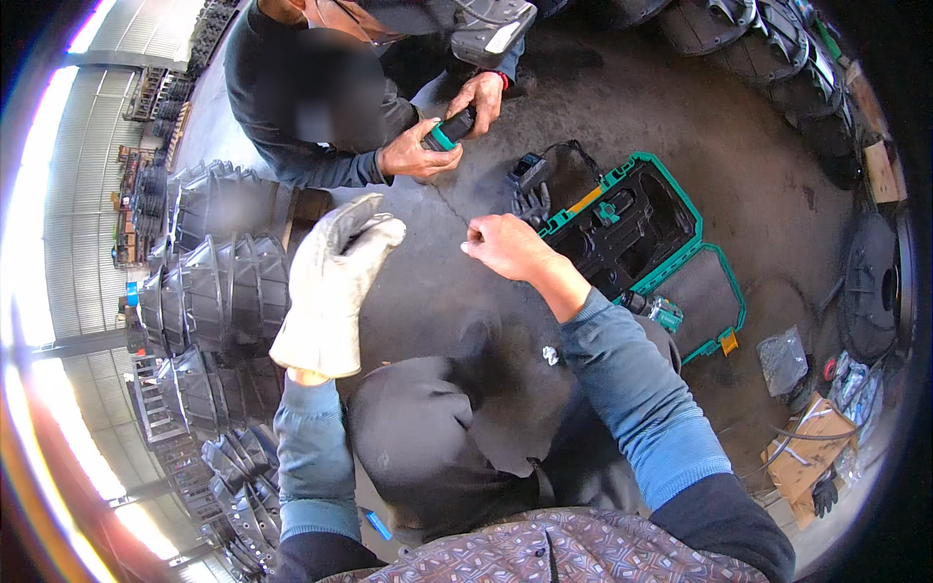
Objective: The person sits on the floor and assembles a cordless drill by attaching a battery pack to the tool. They handle the battery and drill, then place the assembled drill into a green carrying case.
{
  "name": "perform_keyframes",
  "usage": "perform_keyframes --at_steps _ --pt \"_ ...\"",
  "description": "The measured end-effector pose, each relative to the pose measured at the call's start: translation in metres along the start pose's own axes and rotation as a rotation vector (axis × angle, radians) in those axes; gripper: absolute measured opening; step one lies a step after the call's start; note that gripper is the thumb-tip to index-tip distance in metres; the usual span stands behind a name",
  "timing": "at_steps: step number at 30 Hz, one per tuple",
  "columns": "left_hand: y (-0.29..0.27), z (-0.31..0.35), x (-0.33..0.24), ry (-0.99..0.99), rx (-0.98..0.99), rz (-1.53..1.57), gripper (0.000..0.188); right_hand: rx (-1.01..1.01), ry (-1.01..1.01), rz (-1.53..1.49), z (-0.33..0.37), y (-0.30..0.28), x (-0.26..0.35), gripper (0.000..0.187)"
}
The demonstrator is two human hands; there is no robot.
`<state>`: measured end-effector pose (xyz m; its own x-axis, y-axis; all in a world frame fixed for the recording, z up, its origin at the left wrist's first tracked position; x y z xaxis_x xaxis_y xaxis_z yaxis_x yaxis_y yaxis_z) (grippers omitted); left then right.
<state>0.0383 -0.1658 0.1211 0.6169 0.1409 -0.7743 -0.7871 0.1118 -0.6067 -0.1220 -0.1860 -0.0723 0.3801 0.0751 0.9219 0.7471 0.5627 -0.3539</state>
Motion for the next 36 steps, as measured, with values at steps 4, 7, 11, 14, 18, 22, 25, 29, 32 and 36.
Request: perform_keyframes --at_steps 4,7,11,14,18,22,25,29,32,36 --pt "0.03 -0.034 0.031 0.147 0.07 -0.44 0.045 -0.003 0.125 0.071 0.003 -0.015 -0.031 0.028" --pt "0.068 -0.054 0.068 0.134 0.286 -0.274 0.047 -0.053 0.172 -0.028 0.013 -0.036 -0.035 0.028" --pt "0.123 -0.065 0.103 0.3 0.461 -0.486 0.047 -0.02 0.157 0.148 0.015 -0.054 -0.061 0.031" --pt "0.171 -0.067 0.153 0.196 0.679 -0.51 0.05 0.072 0.217 0.22 0.029 -0.067 -0.08 0.029" --pt "0.234 -0.066 0.201 0.209 0.848 -0.279 0.051 -0.062 0.245 0.113 0.057 -0.09 -0.099 0.027" --pt "0.271 -0.07 0.186 0.239 0.971 -0.192 0.045 -0.125 0.414 0.027 0.092 -0.089 -0.109 0.024" --pt "0.267 -0.067 0.145 0.314 1.061 -0.21 0.044 -0.126 0.499 -0.004 0.127 -0.085 -0.113 0.024" --pt "0.264 -0.067 0.152 0.339 1.051 -0.185 0.037 -0.096 0.565 -0.058 0.146 -0.071 -0.117 0.023" --pt "0.249 -0.065 0.164 0.055 1.041 -0.008 0.034 -0.133 0.522 -0.107 0.132 -0.065 -0.109 0.021" --pt "0.246 -0.06 0.185 -0.141 0.933 0.283 0.04 -0.219 0.408 -0.223 0.114 -0.044 -0.119 0.02"
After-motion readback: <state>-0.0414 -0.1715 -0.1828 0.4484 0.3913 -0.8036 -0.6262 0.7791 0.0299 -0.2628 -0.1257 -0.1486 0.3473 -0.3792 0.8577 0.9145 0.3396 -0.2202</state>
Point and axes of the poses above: each hand's wrist, its own z-axis away from the middle knuckle, its own y-axis out of the palm, x = y × z, the point moved 7 cm from there along -z, towards the middle knuckle, and after that the axes turned 8 degrees about x, right-handed, at the moved point
